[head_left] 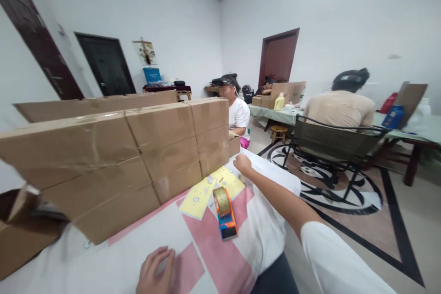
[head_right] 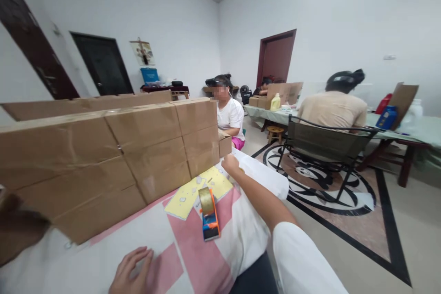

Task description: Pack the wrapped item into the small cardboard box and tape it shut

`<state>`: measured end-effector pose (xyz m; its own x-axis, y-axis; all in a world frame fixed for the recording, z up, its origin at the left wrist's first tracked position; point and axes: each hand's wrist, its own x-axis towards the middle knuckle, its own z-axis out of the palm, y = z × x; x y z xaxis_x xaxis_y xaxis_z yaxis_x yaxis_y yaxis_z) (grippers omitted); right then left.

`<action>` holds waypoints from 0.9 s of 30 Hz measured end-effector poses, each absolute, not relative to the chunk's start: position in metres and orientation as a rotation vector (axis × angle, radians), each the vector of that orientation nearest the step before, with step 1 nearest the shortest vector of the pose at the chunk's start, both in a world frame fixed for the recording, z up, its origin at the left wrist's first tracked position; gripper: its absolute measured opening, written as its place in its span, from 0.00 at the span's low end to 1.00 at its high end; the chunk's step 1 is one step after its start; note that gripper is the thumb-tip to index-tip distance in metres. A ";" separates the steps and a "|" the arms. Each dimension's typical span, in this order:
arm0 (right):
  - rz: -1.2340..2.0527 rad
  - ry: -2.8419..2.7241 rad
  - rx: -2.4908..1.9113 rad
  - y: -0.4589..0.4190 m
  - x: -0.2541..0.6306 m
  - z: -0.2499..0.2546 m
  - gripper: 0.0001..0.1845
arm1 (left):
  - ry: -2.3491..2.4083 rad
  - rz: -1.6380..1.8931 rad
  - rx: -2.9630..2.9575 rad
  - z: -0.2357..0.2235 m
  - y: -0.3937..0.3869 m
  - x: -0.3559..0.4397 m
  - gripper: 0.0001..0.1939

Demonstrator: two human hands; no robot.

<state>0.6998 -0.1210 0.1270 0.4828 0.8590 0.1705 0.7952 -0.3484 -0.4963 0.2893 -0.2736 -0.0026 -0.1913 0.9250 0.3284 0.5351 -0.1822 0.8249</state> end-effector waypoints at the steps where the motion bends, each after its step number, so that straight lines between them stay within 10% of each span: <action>1: 0.179 -1.394 -2.142 -0.129 0.688 0.127 0.04 | 1.683 1.336 1.642 0.002 -0.276 0.291 0.18; 27: 0.781 -1.739 -1.198 -0.239 0.385 0.081 0.15 | 1.619 2.045 1.260 0.099 -0.243 0.191 0.11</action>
